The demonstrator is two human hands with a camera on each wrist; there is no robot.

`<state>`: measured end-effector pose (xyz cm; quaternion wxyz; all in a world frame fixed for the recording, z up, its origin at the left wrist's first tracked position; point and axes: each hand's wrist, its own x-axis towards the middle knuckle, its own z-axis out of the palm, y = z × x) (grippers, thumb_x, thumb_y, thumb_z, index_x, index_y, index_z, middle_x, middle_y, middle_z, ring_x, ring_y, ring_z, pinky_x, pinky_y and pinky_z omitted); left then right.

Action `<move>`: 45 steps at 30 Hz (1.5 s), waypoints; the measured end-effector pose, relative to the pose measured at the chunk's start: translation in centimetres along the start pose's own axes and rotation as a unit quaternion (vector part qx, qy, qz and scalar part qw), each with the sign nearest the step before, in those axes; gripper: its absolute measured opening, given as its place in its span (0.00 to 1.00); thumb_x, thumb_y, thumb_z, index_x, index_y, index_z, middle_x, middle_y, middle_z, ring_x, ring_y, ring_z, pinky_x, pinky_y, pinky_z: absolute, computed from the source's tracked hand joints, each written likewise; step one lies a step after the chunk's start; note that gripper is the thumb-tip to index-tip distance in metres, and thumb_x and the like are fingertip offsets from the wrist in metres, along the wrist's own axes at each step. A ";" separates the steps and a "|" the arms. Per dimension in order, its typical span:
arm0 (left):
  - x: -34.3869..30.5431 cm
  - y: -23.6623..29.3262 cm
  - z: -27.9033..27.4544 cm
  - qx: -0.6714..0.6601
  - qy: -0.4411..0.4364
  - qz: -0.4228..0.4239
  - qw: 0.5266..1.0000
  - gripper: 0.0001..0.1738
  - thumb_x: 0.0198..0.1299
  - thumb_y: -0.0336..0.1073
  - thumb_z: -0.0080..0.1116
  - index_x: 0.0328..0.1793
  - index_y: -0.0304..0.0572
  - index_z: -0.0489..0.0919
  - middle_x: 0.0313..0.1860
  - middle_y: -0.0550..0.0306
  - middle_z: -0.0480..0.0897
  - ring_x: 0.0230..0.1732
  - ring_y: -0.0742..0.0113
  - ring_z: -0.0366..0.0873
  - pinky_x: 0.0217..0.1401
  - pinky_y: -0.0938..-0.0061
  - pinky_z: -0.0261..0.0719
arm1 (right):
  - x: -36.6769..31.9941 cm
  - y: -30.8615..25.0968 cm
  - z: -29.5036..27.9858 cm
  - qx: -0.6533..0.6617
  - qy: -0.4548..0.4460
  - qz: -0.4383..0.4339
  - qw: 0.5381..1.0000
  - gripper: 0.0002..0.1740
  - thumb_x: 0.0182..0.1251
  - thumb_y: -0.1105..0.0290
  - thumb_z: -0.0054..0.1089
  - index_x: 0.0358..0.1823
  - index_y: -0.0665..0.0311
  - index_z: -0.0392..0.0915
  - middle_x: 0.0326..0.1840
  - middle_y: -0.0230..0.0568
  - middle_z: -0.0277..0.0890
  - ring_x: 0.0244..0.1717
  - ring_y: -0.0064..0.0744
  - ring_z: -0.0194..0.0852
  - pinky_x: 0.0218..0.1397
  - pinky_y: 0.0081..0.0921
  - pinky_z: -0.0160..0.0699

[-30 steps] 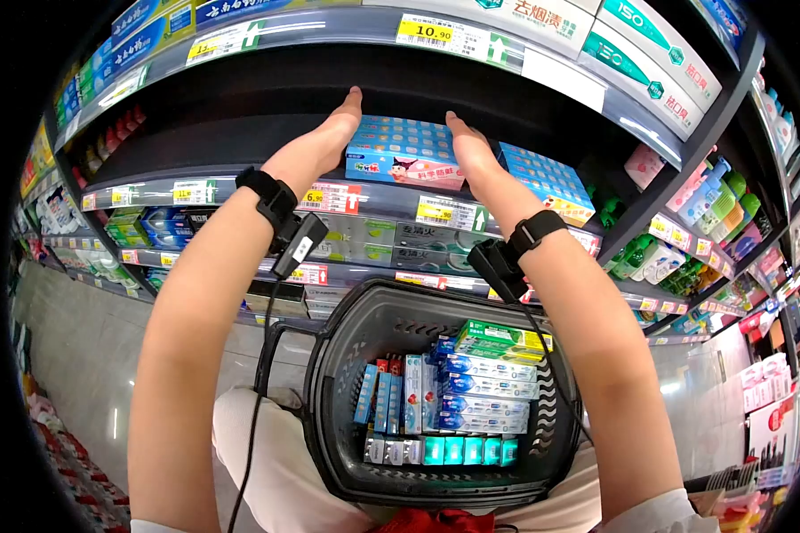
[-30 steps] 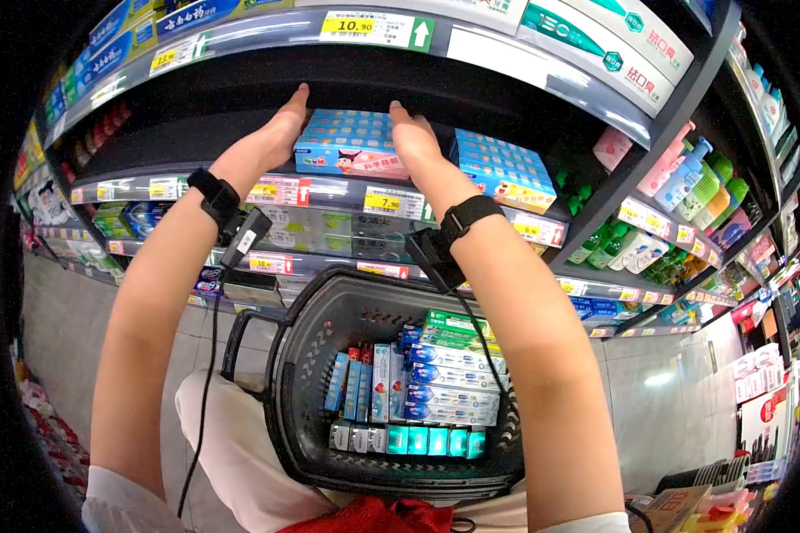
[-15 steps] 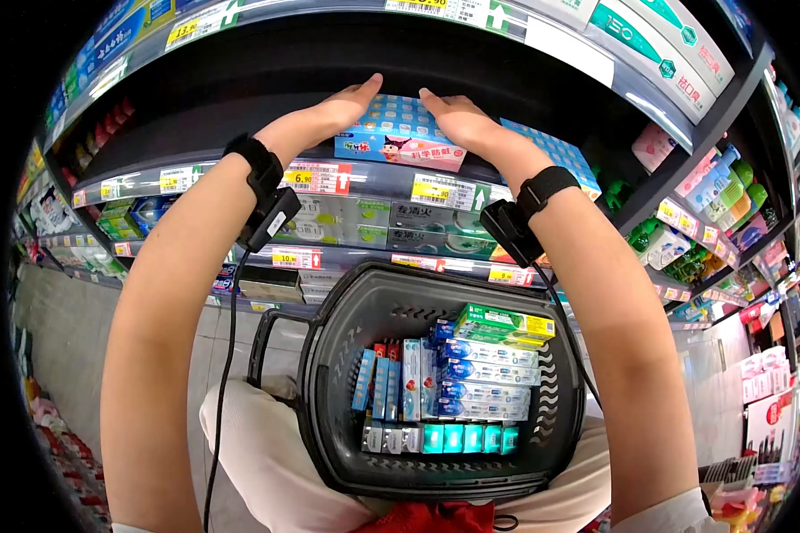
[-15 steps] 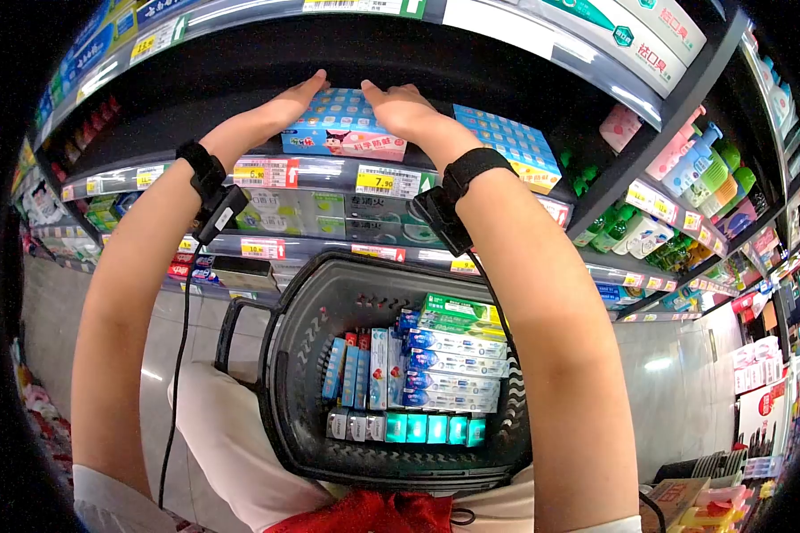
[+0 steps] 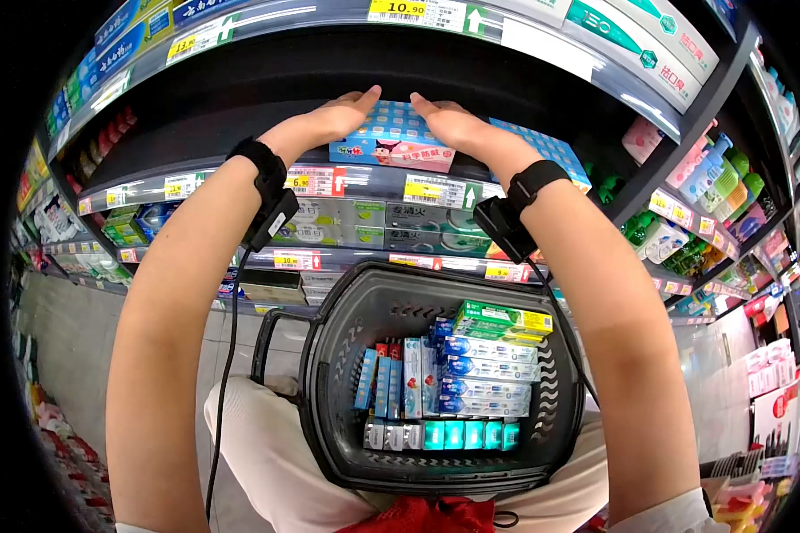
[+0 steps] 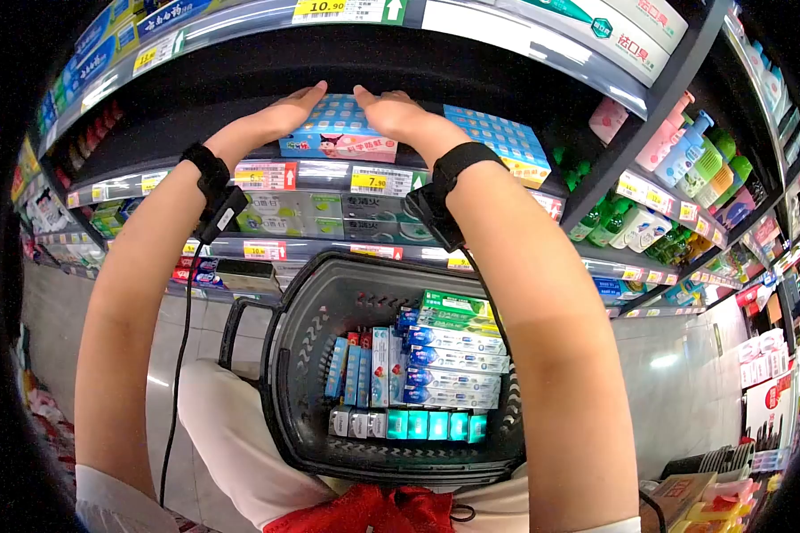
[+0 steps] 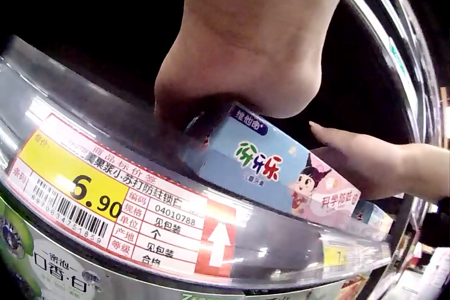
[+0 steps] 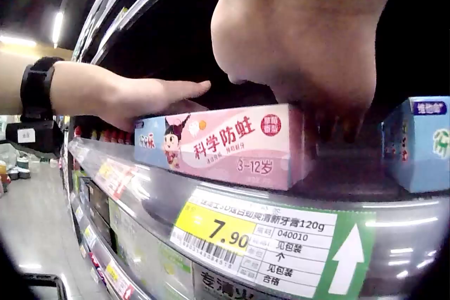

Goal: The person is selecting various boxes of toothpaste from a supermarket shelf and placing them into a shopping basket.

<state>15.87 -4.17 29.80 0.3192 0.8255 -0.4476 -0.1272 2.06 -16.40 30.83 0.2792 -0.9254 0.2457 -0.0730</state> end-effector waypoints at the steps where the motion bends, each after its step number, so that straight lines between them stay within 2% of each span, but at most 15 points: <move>1: -0.2 0.2 -0.2 0.012 0.001 0.012 1.000 0.40 0.62 0.64 0.23 0.68 0.38 0.56 0.67 0.45 0.60 0.67 0.54 0.57 0.68 0.68 0.51 | 0.4 0.2 0.1 0.028 0.003 0.015 0.999 0.41 0.65 0.41 0.23 0.64 0.72 0.55 0.69 0.55 0.45 0.72 0.47 0.37 0.71 0.35 0.42; 6: -0.3 -1.3 -0.3 0.065 -0.016 0.126 0.990 0.37 0.64 0.60 0.29 0.64 0.34 0.61 0.64 0.42 0.63 0.66 0.52 0.58 0.68 0.71 0.52 | -3.4 1.3 -0.7 0.042 0.083 -0.127 0.988 0.45 0.63 0.38 0.31 0.60 0.79 0.57 0.65 0.63 0.51 0.69 0.50 0.44 0.69 0.30 0.43; 9: -5.7 -0.8 2.2 0.151 0.172 0.350 0.908 0.26 0.65 0.48 0.38 0.59 0.34 0.67 0.61 0.43 0.66 0.65 0.52 0.59 0.68 0.68 0.52 | -11.1 2.0 -0.3 0.104 0.146 -0.204 0.962 0.39 0.66 0.44 0.33 0.60 0.78 0.59 0.64 0.61 0.55 0.68 0.47 0.48 0.68 0.28 0.46; 13: -15.8 3.0 8.1 0.154 -0.015 0.392 0.907 0.16 0.60 0.38 0.45 0.50 0.37 0.73 0.52 0.47 0.73 0.60 0.50 0.65 0.63 0.64 0.61 | -22.5 7.4 3.6 0.256 0.106 -0.146 0.950 0.31 0.70 0.52 0.34 0.61 0.75 0.59 0.64 0.54 0.57 0.68 0.39 0.50 0.69 0.26 0.44; 15: -17.5 2.7 11.7 0.110 -0.185 0.320 0.923 0.14 0.58 0.35 0.48 0.47 0.37 0.73 0.45 0.48 0.76 0.52 0.50 0.71 0.55 0.63 0.68 | -25.3 9.7 6.1 0.327 0.073 -0.057 0.940 0.32 0.70 0.51 0.33 0.61 0.75 0.59 0.64 0.52 0.57 0.68 0.37 0.50 0.69 0.26 0.44; 17: -17.8 1.9 14.4 0.113 -0.237 0.303 0.916 0.14 0.59 0.37 0.45 0.45 0.36 0.74 0.41 0.45 0.78 0.46 0.48 0.74 0.48 0.60 0.71 | -26.2 11.2 7.2 0.363 0.066 -0.010 0.929 0.32 0.70 0.51 0.34 0.61 0.76 0.59 0.64 0.51 0.58 0.68 0.37 0.50 0.69 0.26 0.44; 19: -18.7 0.4 20.1 0.168 -0.342 0.101 0.919 0.16 0.60 0.39 0.42 0.43 0.35 0.75 0.40 0.41 0.78 0.44 0.46 0.75 0.44 0.58 0.72 | -27.8 12.8 7.8 0.424 0.055 0.042 0.903 0.35 0.70 0.47 0.26 0.64 0.72 0.54 0.66 0.51 0.55 0.69 0.39 0.48 0.70 0.33 0.43; 24: -17.5 -11.3 30.6 0.273 -0.415 0.084 0.864 0.14 0.58 0.37 0.42 0.39 0.39 0.78 0.38 0.39 0.79 0.39 0.45 0.77 0.41 0.58 0.74 | -28.6 14.2 5.1 0.515 0.121 0.070 0.845 0.34 0.69 0.46 0.29 0.61 0.71 0.60 0.61 0.49 0.63 0.64 0.39 0.58 0.66 0.34 0.51; 25: -16.6 -23.8 38.4 0.339 -0.453 0.144 0.812 0.10 0.45 0.29 0.51 0.35 0.35 0.78 0.37 0.39 0.79 0.38 0.46 0.78 0.38 0.58 0.74 | -29.0 14.4 4.2 0.526 0.158 0.070 0.833 0.33 0.69 0.47 0.30 0.59 0.71 0.62 0.60 0.49 0.65 0.62 0.38 0.60 0.64 0.33 0.53; 26: -17.8 -19.3 34.2 0.197 -0.430 0.059 0.879 0.13 0.53 0.33 0.45 0.34 0.30 0.77 0.34 0.41 0.79 0.35 0.50 0.78 0.34 0.60 0.73 | -29.0 13.2 3.8 0.540 0.172 0.058 0.822 0.33 0.69 0.47 0.31 0.59 0.71 0.63 0.59 0.49 0.65 0.62 0.38 0.60 0.64 0.33 0.53; 27: -19.5 -23.5 36.7 0.202 -0.500 -0.045 0.841 0.14 0.54 0.36 0.46 0.36 0.30 0.75 0.32 0.45 0.79 0.32 0.52 0.77 0.28 0.62 0.71 | -29.5 14.1 3.0 0.551 0.193 0.058 0.810 0.33 0.69 0.48 0.31 0.58 0.72 0.63 0.58 0.49 0.66 0.61 0.38 0.61 0.63 0.33 0.54; 28: -21.2 -18.6 35.8 0.059 -0.365 -0.350 0.861 0.15 0.53 0.37 0.49 0.41 0.32 0.73 0.33 0.50 0.78 0.32 0.56 0.75 0.26 0.65 0.68 | -29.7 15.0 2.5 0.554 0.206 0.032 0.806 0.32 0.69 0.48 0.32 0.57 0.72 0.64 0.56 0.49 0.67 0.59 0.38 0.63 0.62 0.32 0.56; 32: -22.0 -21.7 38.9 0.046 -0.351 -0.371 0.858 0.25 0.49 0.38 0.57 0.53 0.33 0.70 0.42 0.49 0.77 0.43 0.59 0.75 0.40 0.66 0.74 | -30.1 15.2 1.5 0.574 0.270 0.007 0.773 0.30 0.68 0.49 0.34 0.49 0.72 0.70 0.47 0.47 0.73 0.49 0.34 0.69 0.52 0.28 0.63; 41: -22.5 -19.8 39.2 0.081 -0.279 -0.384 0.877 0.26 0.50 0.40 0.57 0.54 0.35 0.68 0.47 0.50 0.75 0.46 0.57 0.74 0.45 0.65 0.73 | -30.5 14.6 1.8 0.574 0.296 -0.081 0.759 0.27 0.68 0.51 0.35 0.43 0.72 0.71 0.40 0.44 0.74 0.43 0.31 0.70 0.47 0.25 0.64; 45: -21.4 -17.0 36.5 -0.065 -0.362 -0.425 0.827 0.28 0.52 0.43 0.53 0.59 0.41 0.65 0.54 0.53 0.71 0.50 0.59 0.71 0.52 0.66 0.70 | -30.2 15.0 2.0 0.566 0.271 -0.015 0.779 0.26 0.67 0.52 0.36 0.40 0.72 0.71 0.36 0.42 0.73 0.40 0.30 0.70 0.45 0.25 0.64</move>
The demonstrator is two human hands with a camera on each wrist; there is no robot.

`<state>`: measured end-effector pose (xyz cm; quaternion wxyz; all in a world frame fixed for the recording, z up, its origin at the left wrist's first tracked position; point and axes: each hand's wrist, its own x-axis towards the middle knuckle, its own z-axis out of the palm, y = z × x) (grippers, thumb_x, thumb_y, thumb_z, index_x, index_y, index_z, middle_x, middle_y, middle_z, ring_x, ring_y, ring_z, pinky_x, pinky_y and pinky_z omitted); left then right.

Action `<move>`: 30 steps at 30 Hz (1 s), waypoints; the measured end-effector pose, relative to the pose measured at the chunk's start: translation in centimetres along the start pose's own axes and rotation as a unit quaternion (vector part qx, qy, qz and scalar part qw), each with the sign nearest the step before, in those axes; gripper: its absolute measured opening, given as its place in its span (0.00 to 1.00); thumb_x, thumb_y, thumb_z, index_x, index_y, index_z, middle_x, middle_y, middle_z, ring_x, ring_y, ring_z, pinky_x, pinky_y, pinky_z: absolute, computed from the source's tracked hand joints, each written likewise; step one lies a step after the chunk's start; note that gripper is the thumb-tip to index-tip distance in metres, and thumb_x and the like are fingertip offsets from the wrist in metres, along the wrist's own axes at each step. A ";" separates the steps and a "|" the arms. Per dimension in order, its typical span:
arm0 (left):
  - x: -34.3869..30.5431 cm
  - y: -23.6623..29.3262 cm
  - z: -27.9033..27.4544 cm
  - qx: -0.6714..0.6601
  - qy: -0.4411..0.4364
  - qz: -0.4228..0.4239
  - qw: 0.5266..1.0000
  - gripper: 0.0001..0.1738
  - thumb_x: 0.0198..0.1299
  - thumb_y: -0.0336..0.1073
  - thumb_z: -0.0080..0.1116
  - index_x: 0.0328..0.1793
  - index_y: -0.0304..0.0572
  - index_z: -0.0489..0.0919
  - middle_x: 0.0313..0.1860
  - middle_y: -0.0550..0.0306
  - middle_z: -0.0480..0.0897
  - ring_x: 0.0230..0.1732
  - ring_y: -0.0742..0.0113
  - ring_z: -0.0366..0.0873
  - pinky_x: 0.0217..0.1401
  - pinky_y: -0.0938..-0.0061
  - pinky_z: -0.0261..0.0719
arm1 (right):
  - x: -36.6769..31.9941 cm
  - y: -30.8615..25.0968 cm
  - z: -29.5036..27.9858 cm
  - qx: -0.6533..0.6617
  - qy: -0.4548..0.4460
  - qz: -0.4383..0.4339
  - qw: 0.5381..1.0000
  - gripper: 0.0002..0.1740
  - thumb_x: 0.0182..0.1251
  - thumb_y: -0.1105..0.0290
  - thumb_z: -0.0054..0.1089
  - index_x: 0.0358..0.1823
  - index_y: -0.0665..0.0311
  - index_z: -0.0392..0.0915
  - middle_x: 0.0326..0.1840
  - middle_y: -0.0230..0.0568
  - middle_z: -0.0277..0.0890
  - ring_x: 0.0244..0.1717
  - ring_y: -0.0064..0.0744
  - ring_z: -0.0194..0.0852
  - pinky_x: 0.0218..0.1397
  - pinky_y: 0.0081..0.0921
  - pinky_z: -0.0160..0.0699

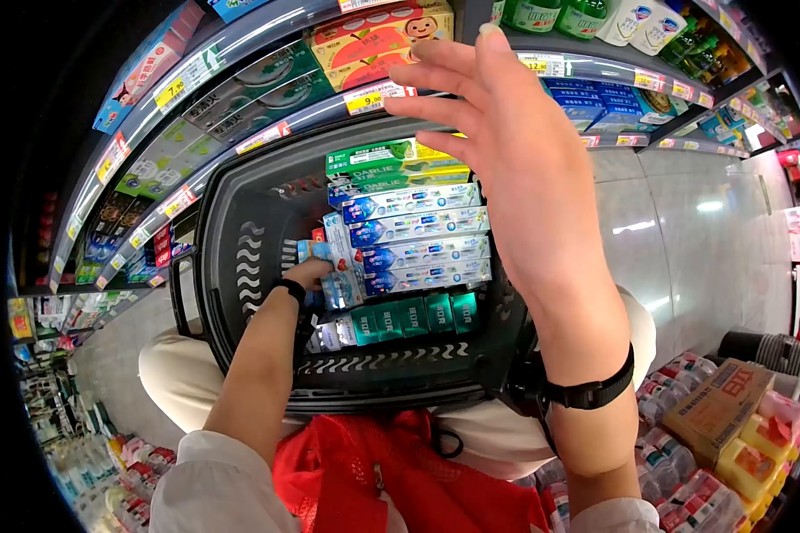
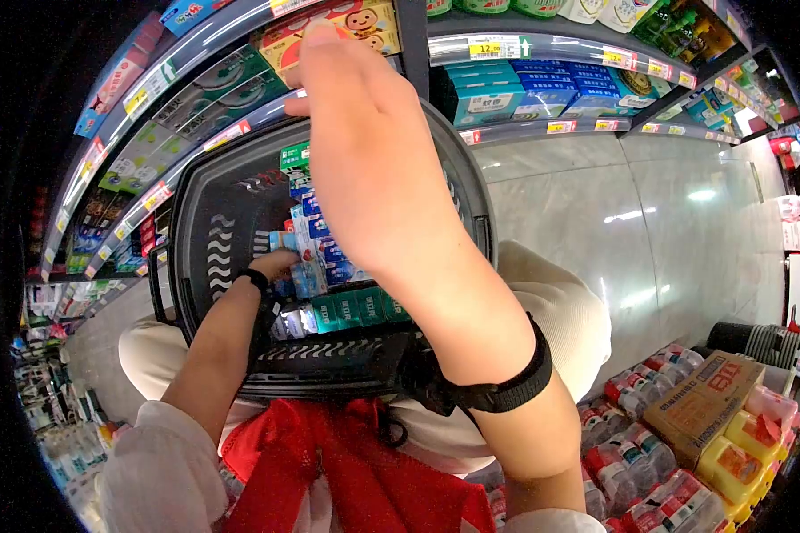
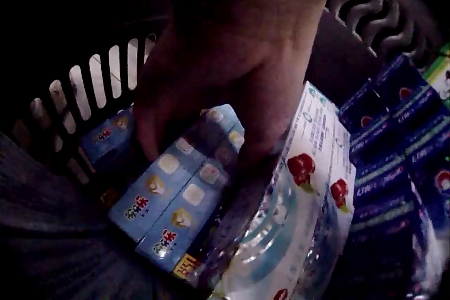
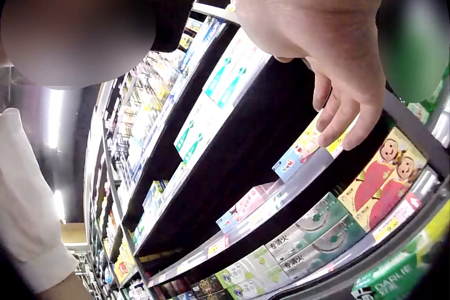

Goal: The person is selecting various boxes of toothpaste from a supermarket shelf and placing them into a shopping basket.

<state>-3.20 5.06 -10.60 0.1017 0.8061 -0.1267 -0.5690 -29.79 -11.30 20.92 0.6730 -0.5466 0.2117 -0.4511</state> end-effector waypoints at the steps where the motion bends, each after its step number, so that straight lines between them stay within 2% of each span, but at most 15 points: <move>1: -0.4 0.3 0.0 -0.038 -0.047 -0.001 0.998 0.29 0.53 0.45 0.52 0.60 0.43 0.64 0.56 0.54 0.70 0.51 0.60 0.71 0.54 0.65 0.68 | 0.0 0.2 0.0 -0.005 0.007 0.009 1.000 0.26 0.67 0.52 0.36 0.41 0.72 0.71 0.36 0.42 0.73 0.40 0.30 0.70 0.45 0.25 0.64; 5: 0.2 0.4 0.2 -0.024 -0.015 -0.006 1.000 0.26 0.53 0.46 0.52 0.58 0.47 0.67 0.53 0.57 0.73 0.50 0.62 0.71 0.54 0.65 0.67 | 0.2 0.5 0.2 -0.005 0.014 0.033 0.999 0.27 0.67 0.51 0.38 0.42 0.72 0.71 0.38 0.42 0.73 0.40 0.31 0.70 0.46 0.26 0.65; 7: 0.2 0.5 0.2 -0.097 0.008 -0.031 0.995 0.25 0.53 0.48 0.53 0.56 0.49 0.69 0.50 0.59 0.76 0.49 0.63 0.72 0.55 0.64 0.66 | 0.1 0.6 0.3 0.002 0.015 0.040 0.999 0.27 0.67 0.50 0.38 0.43 0.72 0.71 0.38 0.42 0.73 0.40 0.30 0.70 0.46 0.26 0.65; 11: 0.8 0.6 -0.2 -0.169 -0.004 -0.027 0.985 0.23 0.55 0.49 0.51 0.54 0.47 0.70 0.48 0.59 0.78 0.49 0.64 0.73 0.54 0.63 0.68 | 0.3 0.7 0.5 -0.007 0.008 0.041 0.999 0.27 0.67 0.51 0.38 0.43 0.72 0.71 0.38 0.42 0.73 0.39 0.30 0.70 0.46 0.25 0.65; 13: 0.3 1.1 -0.4 -0.295 -0.079 0.036 0.952 0.19 0.59 0.46 0.47 0.53 0.46 0.71 0.49 0.58 0.77 0.49 0.64 0.74 0.53 0.63 0.71 | 0.1 0.5 0.7 -0.005 0.010 0.044 0.999 0.27 0.67 0.51 0.39 0.42 0.72 0.71 0.38 0.42 0.73 0.39 0.30 0.70 0.46 0.25 0.65; 16: -1.0 1.9 0.4 -0.333 -0.058 0.038 0.941 0.16 0.61 0.42 0.45 0.52 0.45 0.72 0.48 0.59 0.78 0.49 0.64 0.75 0.51 0.64 0.73 | 0.2 0.3 0.4 -0.007 0.011 0.042 0.999 0.26 0.67 0.52 0.39 0.40 0.72 0.71 0.36 0.41 0.72 0.38 0.29 0.69 0.44 0.25 0.65; 18: -1.2 1.9 0.4 -0.313 -0.062 0.034 0.947 0.16 0.60 0.41 0.47 0.52 0.45 0.72 0.49 0.58 0.77 0.49 0.64 0.74 0.53 0.65 0.72 | 0.2 0.3 0.1 -0.009 0.009 0.037 0.999 0.26 0.67 0.52 0.39 0.39 0.72 0.71 0.36 0.41 0.72 0.38 0.29 0.69 0.44 0.24 0.65; 21: -0.2 0.8 -0.2 -0.251 -0.071 0.052 0.964 0.21 0.59 0.43 0.49 0.57 0.43 0.68 0.54 0.56 0.74 0.53 0.65 0.71 0.57 0.64 0.69 | 0.4 0.2 -0.1 -0.009 0.010 0.018 1.000 0.25 0.66 0.53 0.39 0.38 0.72 0.71 0.34 0.40 0.72 0.37 0.28 0.69 0.42 0.24 0.65; 23: -0.2 0.6 -0.1 -0.160 0.013 0.031 0.986 0.27 0.58 0.45 0.50 0.62 0.43 0.62 0.60 0.54 0.68 0.59 0.64 0.66 0.61 0.62 0.63 | 0.5 0.1 0.0 0.009 0.021 0.025 0.999 0.24 0.66 0.54 0.39 0.37 0.73 0.71 0.33 0.40 0.72 0.36 0.27 0.69 0.41 0.23 0.65; 26: -0.9 0.6 0.0 -0.141 0.027 0.020 0.989 0.30 0.57 0.45 0.51 0.64 0.45 0.58 0.62 0.53 0.65 0.61 0.60 0.62 0.62 0.61 0.61 | 0.4 0.0 0.0 0.007 0.023 0.007 1.000 0.24 0.66 0.54 0.40 0.36 0.73 0.71 0.31 0.40 0.71 0.34 0.27 0.69 0.39 0.23 0.65; 30: -0.1 -0.3 -0.2 -0.127 0.054 0.028 0.990 0.30 0.57 0.44 0.53 0.64 0.45 0.58 0.60 0.52 0.67 0.61 0.57 0.62 0.61 0.59 0.60 | 0.2 -0.4 0.2 0.024 0.017 -0.009 1.000 0.23 0.66 0.55 0.40 0.35 0.73 0.71 0.29 0.40 0.71 0.33 0.27 0.69 0.37 0.24 0.65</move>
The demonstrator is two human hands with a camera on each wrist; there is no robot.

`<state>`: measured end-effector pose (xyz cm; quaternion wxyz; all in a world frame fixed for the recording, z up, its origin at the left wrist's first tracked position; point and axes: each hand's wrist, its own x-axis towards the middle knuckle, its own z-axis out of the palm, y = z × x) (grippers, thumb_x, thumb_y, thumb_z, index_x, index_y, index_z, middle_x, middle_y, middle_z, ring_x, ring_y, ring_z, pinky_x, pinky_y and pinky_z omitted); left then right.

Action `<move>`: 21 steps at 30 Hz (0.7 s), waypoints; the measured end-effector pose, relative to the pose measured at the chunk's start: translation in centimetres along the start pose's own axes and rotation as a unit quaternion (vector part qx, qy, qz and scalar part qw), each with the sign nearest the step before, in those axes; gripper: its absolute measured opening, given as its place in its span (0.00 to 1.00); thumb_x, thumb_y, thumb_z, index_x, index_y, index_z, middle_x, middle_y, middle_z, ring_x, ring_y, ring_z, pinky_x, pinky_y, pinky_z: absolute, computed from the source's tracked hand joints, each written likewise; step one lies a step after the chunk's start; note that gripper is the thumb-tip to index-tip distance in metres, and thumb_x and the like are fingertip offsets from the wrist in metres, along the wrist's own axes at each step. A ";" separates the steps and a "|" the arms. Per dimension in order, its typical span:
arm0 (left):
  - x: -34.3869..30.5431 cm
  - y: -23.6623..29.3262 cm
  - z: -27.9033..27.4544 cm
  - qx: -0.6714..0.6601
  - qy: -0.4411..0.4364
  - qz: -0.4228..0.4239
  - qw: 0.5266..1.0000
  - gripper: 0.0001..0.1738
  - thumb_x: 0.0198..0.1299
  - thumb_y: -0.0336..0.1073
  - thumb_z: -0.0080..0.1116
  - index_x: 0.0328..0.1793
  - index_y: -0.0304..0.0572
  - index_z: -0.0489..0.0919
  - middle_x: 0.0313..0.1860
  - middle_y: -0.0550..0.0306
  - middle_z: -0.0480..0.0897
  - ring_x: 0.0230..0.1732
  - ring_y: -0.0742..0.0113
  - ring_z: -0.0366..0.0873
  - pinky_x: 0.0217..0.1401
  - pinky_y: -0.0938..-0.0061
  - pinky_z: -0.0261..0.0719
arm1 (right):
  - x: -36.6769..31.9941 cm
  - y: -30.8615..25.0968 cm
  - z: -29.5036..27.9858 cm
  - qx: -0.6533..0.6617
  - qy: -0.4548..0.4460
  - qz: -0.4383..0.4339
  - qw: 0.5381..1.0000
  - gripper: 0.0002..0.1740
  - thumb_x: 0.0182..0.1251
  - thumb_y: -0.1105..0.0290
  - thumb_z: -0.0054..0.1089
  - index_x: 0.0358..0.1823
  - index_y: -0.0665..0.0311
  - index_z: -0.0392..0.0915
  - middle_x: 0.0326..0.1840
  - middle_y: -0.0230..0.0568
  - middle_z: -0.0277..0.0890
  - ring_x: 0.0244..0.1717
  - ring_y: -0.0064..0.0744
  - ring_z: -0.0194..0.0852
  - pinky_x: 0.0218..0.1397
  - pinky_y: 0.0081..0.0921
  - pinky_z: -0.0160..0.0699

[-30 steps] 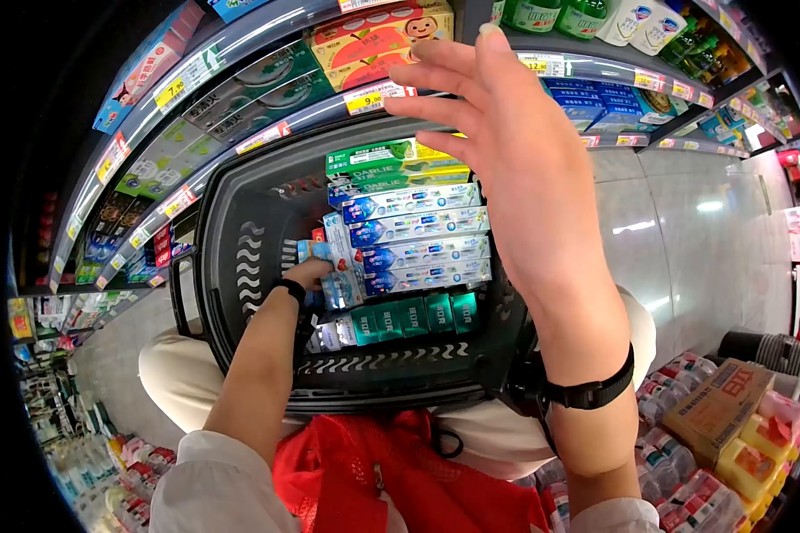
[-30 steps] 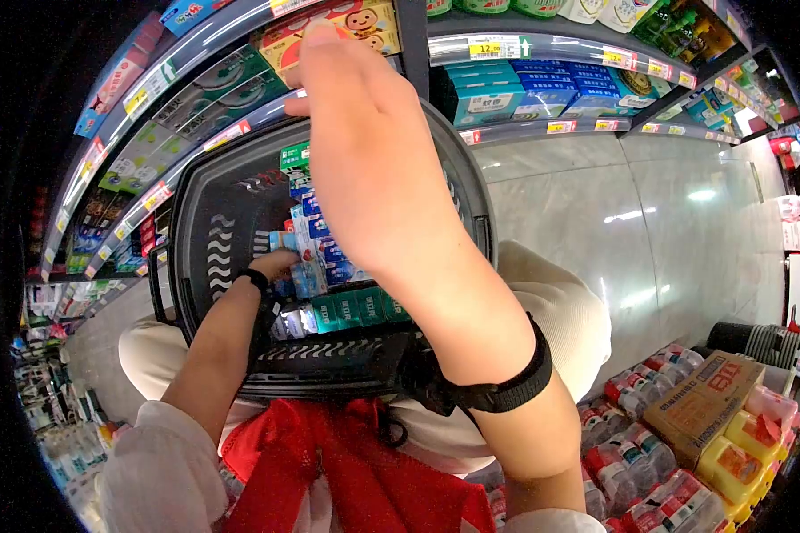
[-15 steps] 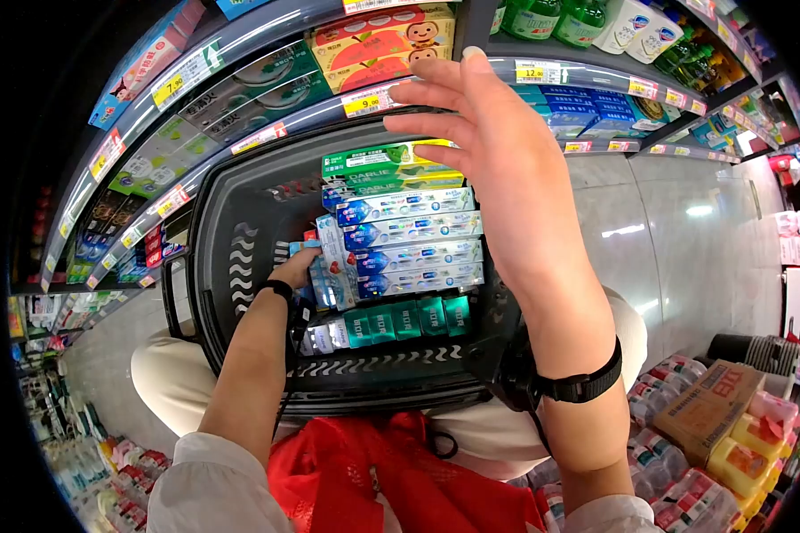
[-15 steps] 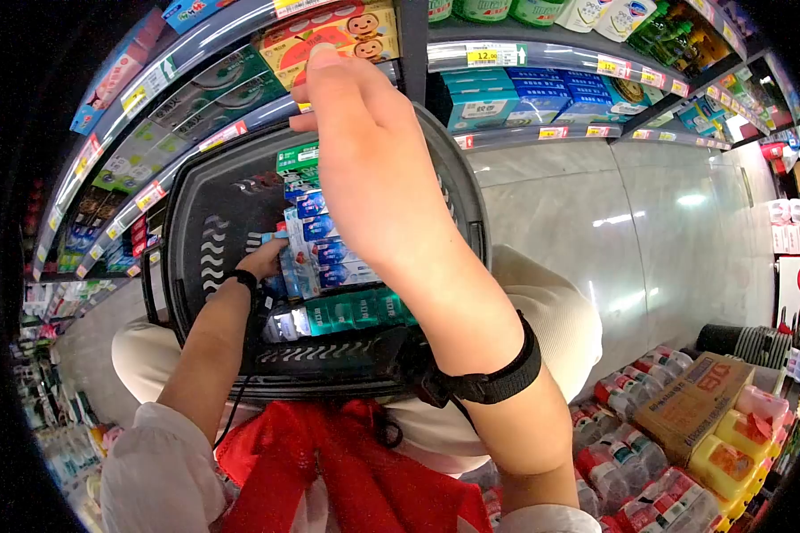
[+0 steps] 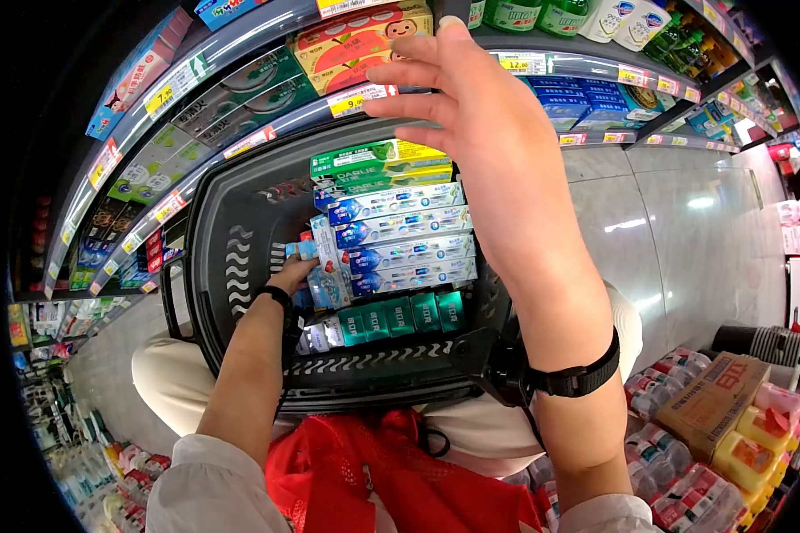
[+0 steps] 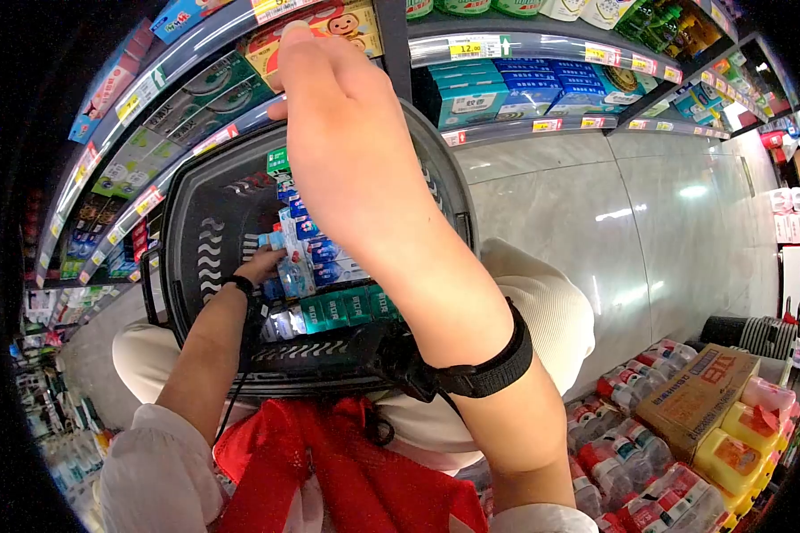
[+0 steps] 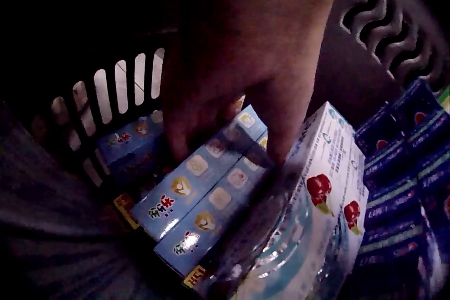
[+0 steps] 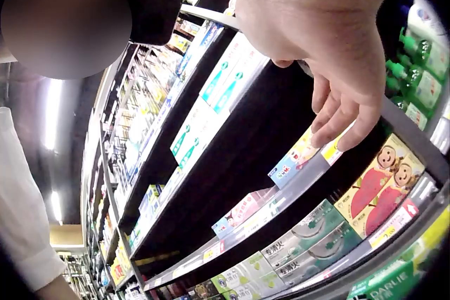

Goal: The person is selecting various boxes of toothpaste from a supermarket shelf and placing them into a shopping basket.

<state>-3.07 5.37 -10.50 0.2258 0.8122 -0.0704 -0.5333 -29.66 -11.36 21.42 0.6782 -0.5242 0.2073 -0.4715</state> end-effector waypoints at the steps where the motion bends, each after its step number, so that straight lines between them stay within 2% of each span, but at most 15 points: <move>1: -0.6 0.4 0.2 0.007 0.007 -0.002 1.000 0.31 0.56 0.43 0.54 0.64 0.45 0.58 0.60 0.52 0.67 0.60 0.57 0.63 0.61 0.59 0.61 | -0.4 -0.4 0.5 -0.029 0.034 -0.023 0.999 0.24 0.66 0.54 0.40 0.34 0.73 0.71 0.29 0.40 0.71 0.32 0.28 0.69 0.37 0.24 0.65; 3: -1.1 0.5 0.3 0.013 0.014 -0.003 1.000 0.31 0.56 0.43 0.55 0.64 0.44 0.58 0.60 0.52 0.67 0.60 0.58 0.63 0.60 0.59 0.61 | -0.3 -0.3 0.4 -0.059 0.068 -0.047 0.995 0.24 0.66 0.54 0.40 0.34 0.73 0.71 0.28 0.41 0.71 0.32 0.28 0.69 0.36 0.24 0.66; 5: -0.8 0.2 0.0 0.035 0.018 0.017 0.999 0.34 0.54 0.45 0.58 0.64 0.43 0.58 0.60 0.51 0.67 0.59 0.58 0.64 0.57 0.59 0.64 | 0.5 0.9 -0.8 -0.015 -0.012 -0.082 0.996 0.25 0.66 0.53 0.40 0.33 0.73 0.71 0.27 0.42 0.71 0.31 0.28 0.69 0.36 0.24 0.66; 6: -1.6 0.6 0.0 0.036 0.019 0.018 0.999 0.34 0.54 0.45 0.58 0.64 0.43 0.58 0.60 0.51 0.67 0.59 0.58 0.64 0.57 0.59 0.64 | 0.6 0.7 -0.8 -0.014 -0.012 -0.083 0.996 0.25 0.66 0.53 0.40 0.33 0.73 0.71 0.27 0.42 0.71 0.31 0.28 0.69 0.36 0.24 0.66; 8: -3.6 1.5 0.0 0.059 0.092 0.027 0.994 0.36 0.48 0.46 0.64 0.61 0.43 0.63 0.55 0.53 0.72 0.53 0.62 0.70 0.46 0.67 0.73 | 0.6 0.3 -0.5 -0.017 0.011 -0.017 1.000 0.25 0.66 0.53 0.39 0.33 0.73 0.72 0.26 0.43 0.72 0.31 0.28 0.70 0.36 0.24 0.66; 12: -2.9 1.2 -1.8 0.044 0.132 0.069 0.988 0.35 0.46 0.48 0.66 0.58 0.41 0.66 0.50 0.54 0.75 0.49 0.64 0.73 0.41 0.70 0.76 | 0.4 0.0 -0.6 -0.020 0.009 -0.003 1.000 0.26 0.66 0.53 0.39 0.34 0.73 0.73 0.27 0.44 0.73 0.32 0.29 0.71 0.37 0.24 0.66; 14: -3.0 2.5 -2.9 0.116 0.057 0.101 0.986 0.32 0.45 0.47 0.66 0.55 0.40 0.70 0.46 0.54 0.77 0.44 0.65 0.75 0.37 0.72 0.77 | 0.4 0.1 -0.6 -0.020 0.009 -0.011 1.000 0.25 0.66 0.53 0.40 0.34 0.72 0.74 0.28 0.44 0.74 0.33 0.29 0.72 0.39 0.23 0.67; 15: -3.5 3.3 -3.3 0.137 0.054 0.108 0.983 0.28 0.45 0.44 0.65 0.52 0.40 0.73 0.43 0.56 0.78 0.39 0.67 0.77 0.34 0.73 0.78 | 0.4 0.0 -0.5 -0.016 0.011 -0.007 1.000 0.25 0.66 0.53 0.40 0.34 0.72 0.74 0.30 0.43 0.75 0.34 0.28 0.73 0.40 0.24 0.67; 16: -3.7 3.9 -4.0 0.135 0.058 0.110 0.983 0.28 0.45 0.44 0.65 0.52 0.40 0.73 0.43 0.56 0.78 0.39 0.67 0.77 0.34 0.73 0.78 | 0.4 0.1 -0.5 -0.014 0.008 -0.010 1.000 0.25 0.66 0.53 0.40 0.34 0.72 0.74 0.30 0.43 0.75 0.34 0.28 0.73 0.40 0.24 0.67; 18: -4.2 5.1 -5.5 0.204 0.021 0.167 0.964 0.26 0.45 0.43 0.65 0.50 0.40 0.74 0.40 0.58 0.79 0.36 0.68 0.78 0.32 0.75 0.78 | 0.5 0.4 -0.6 -0.015 0.009 0.012 1.000 0.25 0.66 0.53 0.40 0.36 0.72 0.74 0.32 0.43 0.75 0.35 0.28 0.73 0.41 0.24 0.68; 20: -7.9 7.6 -5.9 0.179 0.023 0.200 0.963 0.22 0.47 0.37 0.64 0.49 0.39 0.75 0.39 0.58 0.79 0.37 0.70 0.78 0.33 0.77 0.79 | 0.2 0.1 -0.7 -0.019 0.010 0.024 0.999 0.25 0.66 0.53 0.40 0.38 0.72 0.73 0.34 0.43 0.76 0.35 0.29 0.73 0.42 0.24 0.68; 21: -9.8 8.7 -6.1 0.149 0.010 0.213 0.966 0.21 0.49 0.36 0.63 0.49 0.39 0.74 0.40 0.59 0.78 0.39 0.70 0.77 0.37 0.78 0.78 | 0.1 -0.1 -0.9 -0.056 -0.023 0.043 0.997 0.26 0.67 0.52 0.38 0.46 0.72 0.70 0.41 0.44 0.74 0.41 0.30 0.73 0.46 0.25 0.67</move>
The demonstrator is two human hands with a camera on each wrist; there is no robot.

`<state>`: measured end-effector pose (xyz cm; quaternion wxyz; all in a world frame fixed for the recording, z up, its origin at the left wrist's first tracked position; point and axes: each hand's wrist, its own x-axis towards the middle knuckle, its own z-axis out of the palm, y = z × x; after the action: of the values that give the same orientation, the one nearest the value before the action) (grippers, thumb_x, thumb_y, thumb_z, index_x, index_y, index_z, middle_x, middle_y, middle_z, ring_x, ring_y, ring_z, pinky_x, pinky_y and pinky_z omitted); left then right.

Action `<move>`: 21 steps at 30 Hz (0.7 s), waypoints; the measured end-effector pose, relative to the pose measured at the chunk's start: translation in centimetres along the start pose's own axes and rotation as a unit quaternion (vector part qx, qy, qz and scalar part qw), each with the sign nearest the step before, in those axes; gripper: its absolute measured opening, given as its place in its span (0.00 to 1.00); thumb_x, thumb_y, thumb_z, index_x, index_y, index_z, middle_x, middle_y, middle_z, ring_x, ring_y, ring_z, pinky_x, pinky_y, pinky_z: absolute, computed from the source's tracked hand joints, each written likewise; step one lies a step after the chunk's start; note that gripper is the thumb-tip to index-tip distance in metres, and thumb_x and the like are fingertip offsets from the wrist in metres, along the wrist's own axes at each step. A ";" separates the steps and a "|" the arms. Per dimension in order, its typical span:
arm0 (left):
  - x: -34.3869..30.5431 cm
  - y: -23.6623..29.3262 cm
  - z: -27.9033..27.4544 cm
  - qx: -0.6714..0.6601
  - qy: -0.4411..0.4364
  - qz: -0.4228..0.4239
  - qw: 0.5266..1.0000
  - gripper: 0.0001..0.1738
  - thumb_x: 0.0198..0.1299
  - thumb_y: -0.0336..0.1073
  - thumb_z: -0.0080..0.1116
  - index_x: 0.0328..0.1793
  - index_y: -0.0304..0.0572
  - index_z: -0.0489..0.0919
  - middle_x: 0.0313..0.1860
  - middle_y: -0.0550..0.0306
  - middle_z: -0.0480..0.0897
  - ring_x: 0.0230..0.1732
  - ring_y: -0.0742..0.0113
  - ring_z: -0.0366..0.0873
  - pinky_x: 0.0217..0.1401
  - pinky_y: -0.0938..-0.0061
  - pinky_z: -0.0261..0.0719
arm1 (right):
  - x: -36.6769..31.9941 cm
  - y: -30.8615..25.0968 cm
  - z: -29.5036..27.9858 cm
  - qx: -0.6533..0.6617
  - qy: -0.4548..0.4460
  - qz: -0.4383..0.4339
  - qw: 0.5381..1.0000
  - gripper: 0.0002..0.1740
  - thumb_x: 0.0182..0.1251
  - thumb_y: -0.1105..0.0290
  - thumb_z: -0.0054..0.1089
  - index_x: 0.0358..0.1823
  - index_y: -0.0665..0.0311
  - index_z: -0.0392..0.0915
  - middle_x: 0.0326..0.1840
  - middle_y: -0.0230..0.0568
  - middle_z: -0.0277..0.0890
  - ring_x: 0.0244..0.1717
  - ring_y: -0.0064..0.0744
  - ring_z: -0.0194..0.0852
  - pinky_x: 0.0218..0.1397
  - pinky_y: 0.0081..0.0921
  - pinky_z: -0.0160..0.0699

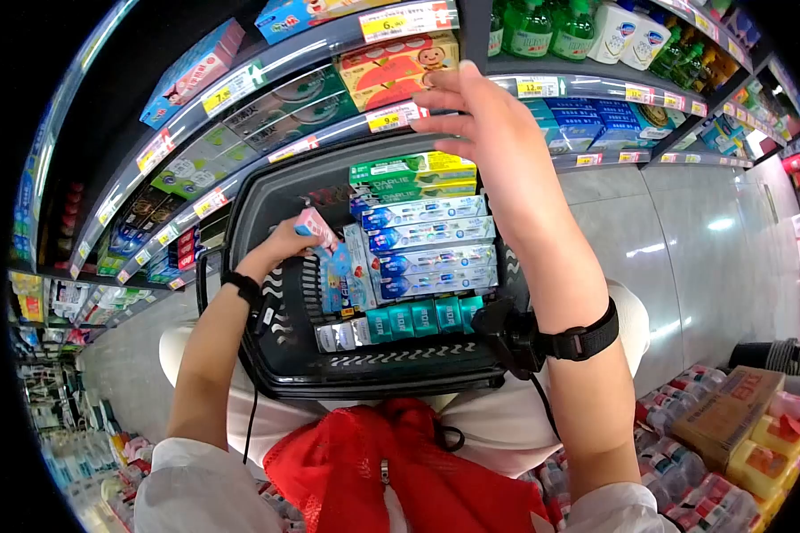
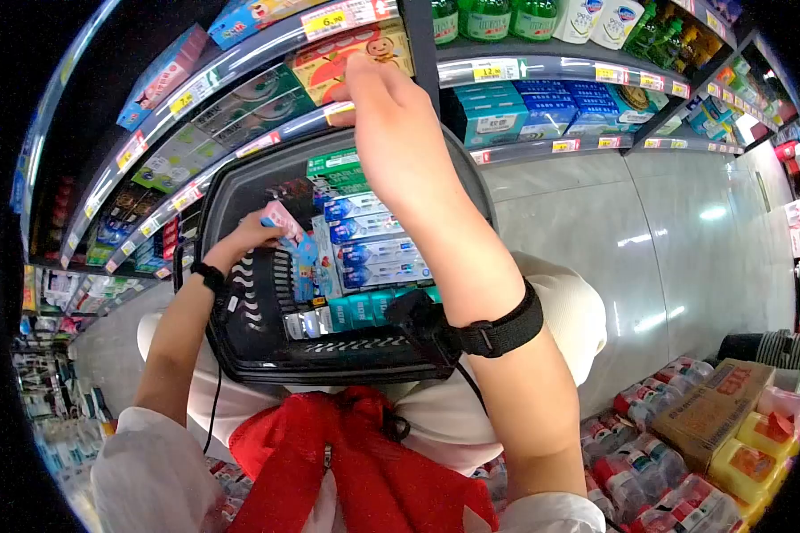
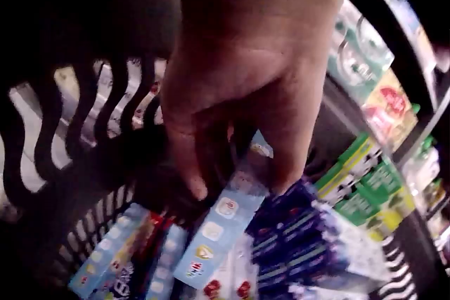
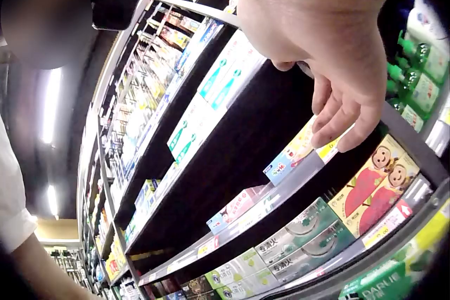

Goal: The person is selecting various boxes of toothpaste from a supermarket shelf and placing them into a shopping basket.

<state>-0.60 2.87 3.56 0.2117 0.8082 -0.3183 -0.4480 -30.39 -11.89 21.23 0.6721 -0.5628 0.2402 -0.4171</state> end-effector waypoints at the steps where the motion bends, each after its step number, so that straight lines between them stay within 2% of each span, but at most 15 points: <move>1: -1.2 1.5 -0.7 -0.033 -0.004 0.014 0.999 0.19 0.51 0.35 0.62 0.49 0.39 0.73 0.42 0.60 0.78 0.41 0.71 0.77 0.41 0.79 0.77 | -0.1 -0.1 -0.1 -0.038 -0.033 0.018 0.999 0.29 0.68 0.50 0.36 0.54 0.71 0.67 0.48 0.45 0.73 0.47 0.32 0.73 0.50 0.25 0.66; 3: -4.5 4.5 -1.4 -0.184 -0.040 0.109 0.976 0.23 0.53 0.34 0.60 0.55 0.40 0.69 0.47 0.59 0.77 0.47 0.70 0.76 0.47 0.79 0.76 | -0.2 0.1 0.2 -0.041 -0.037 0.017 0.998 0.28 0.67 0.51 0.37 0.54 0.69 0.68 0.49 0.43 0.73 0.48 0.31 0.72 0.50 0.25 0.65; 5: -6.8 6.4 -2.4 -0.246 -0.067 0.156 0.954 0.30 0.55 0.34 0.59 0.62 0.41 0.61 0.55 0.54 0.72 0.55 0.67 0.72 0.53 0.74 0.74 | -0.2 0.8 0.5 -0.082 -0.037 0.028 0.996 0.27 0.67 0.51 0.39 0.54 0.67 0.68 0.49 0.40 0.73 0.49 0.30 0.71 0.50 0.24 0.65; 7: -8.6 7.8 -2.8 -0.302 -0.101 0.215 0.923 0.32 0.55 0.34 0.58 0.65 0.40 0.58 0.58 0.52 0.70 0.56 0.64 0.72 0.55 0.71 0.73 | -0.1 1.6 0.6 -0.131 -0.079 0.034 0.988 0.25 0.66 0.54 0.44 0.54 0.66 0.69 0.48 0.39 0.73 0.49 0.27 0.69 0.49 0.23 0.65; 9: -9.9 8.9 -2.6 -0.334 -0.119 0.266 0.897 0.37 0.52 0.37 0.61 0.65 0.39 0.56 0.59 0.49 0.69 0.57 0.59 0.70 0.58 0.68 0.71 | -0.5 3.1 1.0 -0.175 -0.139 0.019 0.975 0.25 0.64 0.55 0.50 0.53 0.68 0.68 0.46 0.39 0.73 0.48 0.24 0.67 0.48 0.22 0.65; 11: -10.6 9.6 -2.1 -0.397 -0.131 0.307 0.855 0.34 0.53 0.32 0.60 0.64 0.40 0.58 0.58 0.51 0.70 0.58 0.59 0.70 0.59 0.66 0.70 | -1.4 3.9 2.1 -0.244 -0.173 0.056 0.953 0.26 0.62 0.56 0.53 0.54 0.69 0.67 0.42 0.39 0.73 0.46 0.22 0.67 0.47 0.20 0.66; 12: -10.9 9.8 -1.9 -0.421 -0.127 0.317 0.840 0.34 0.52 0.32 0.61 0.64 0.40 0.58 0.57 0.51 0.70 0.58 0.58 0.69 0.60 0.64 0.69 | -1.6 3.7 2.5 -0.264 -0.211 0.106 0.935 0.31 0.58 0.53 0.57 0.54 0.71 0.66 0.38 0.50 0.75 0.38 0.34 0.74 0.43 0.27 0.72; 13: -11.2 10.0 -1.9 -0.437 -0.130 0.332 0.826 0.31 0.54 0.31 0.59 0.63 0.40 0.59 0.57 0.51 0.70 0.58 0.58 0.70 0.60 0.64 0.70 | -1.9 3.9 2.9 -0.270 -0.209 0.120 0.932 0.28 0.57 0.58 0.60 0.52 0.72 0.66 0.35 0.45 0.75 0.34 0.29 0.75 0.36 0.24 0.73; 16: -10.7 9.1 -2.0 -0.496 -0.094 0.295 0.811 0.25 0.59 0.26 0.50 0.62 0.40 0.60 0.55 0.53 0.71 0.57 0.61 0.70 0.60 0.65 0.70 | -1.8 5.0 3.7 -0.148 -0.207 0.131 0.958 0.24 0.55 0.65 0.63 0.48 0.72 0.66 0.34 0.39 0.74 0.29 0.22 0.73 0.32 0.18 0.71; 17: -10.7 9.1 -2.1 -0.497 -0.099 0.304 0.807 0.22 0.61 0.28 0.47 0.62 0.40 0.60 0.55 0.53 0.71 0.56 0.62 0.71 0.61 0.65 0.69 | -2.0 4.9 4.2 -0.114 -0.191 0.144 0.964 0.22 0.55 0.67 0.63 0.46 0.71 0.67 0.33 0.38 0.74 0.28 0.20 0.72 0.31 0.17 0.70; 19: -10.9 9.1 -2.4 -0.508 -0.113 0.306 0.797 0.21 0.63 0.30 0.45 0.62 0.40 0.61 0.55 0.53 0.72 0.56 0.63 0.71 0.62 0.64 0.68 | -2.2 5.4 4.6 -0.142 -0.206 0.134 0.959 0.19 0.57 0.64 0.62 0.43 0.70 0.70 0.31 0.33 0.72 0.27 0.16 0.66 0.30 0.15 0.67; 20: -10.9 8.9 -2.5 -0.498 -0.103 0.296 0.808 0.19 0.65 0.33 0.43 0.61 0.39 0.61 0.54 0.53 0.72 0.55 0.63 0.71 0.61 0.65 0.68 | -2.3 5.3 4.9 -0.145 -0.231 0.155 0.950 0.18 0.57 0.63 0.62 0.42 0.70 0.71 0.30 0.32 0.71 0.27 0.16 0.66 0.30 0.15 0.66; 21: -11.5 9.2 -2.7 -0.502 -0.096 0.314 0.800 0.18 0.65 0.35 0.44 0.59 0.38 0.63 0.52 0.53 0.73 0.54 0.65 0.72 0.59 0.67 0.69 | -2.6 5.1 5.3 -0.149 -0.254 0.177 0.939 0.18 0.57 0.63 0.62 0.41 0.69 0.71 0.29 0.32 0.71 0.27 0.16 0.65 0.30 0.15 0.66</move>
<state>-5.83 4.58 17.50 0.6850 0.3974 -0.3036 -0.5298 -26.09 -6.66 17.31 0.6821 -0.6922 0.2161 -0.0942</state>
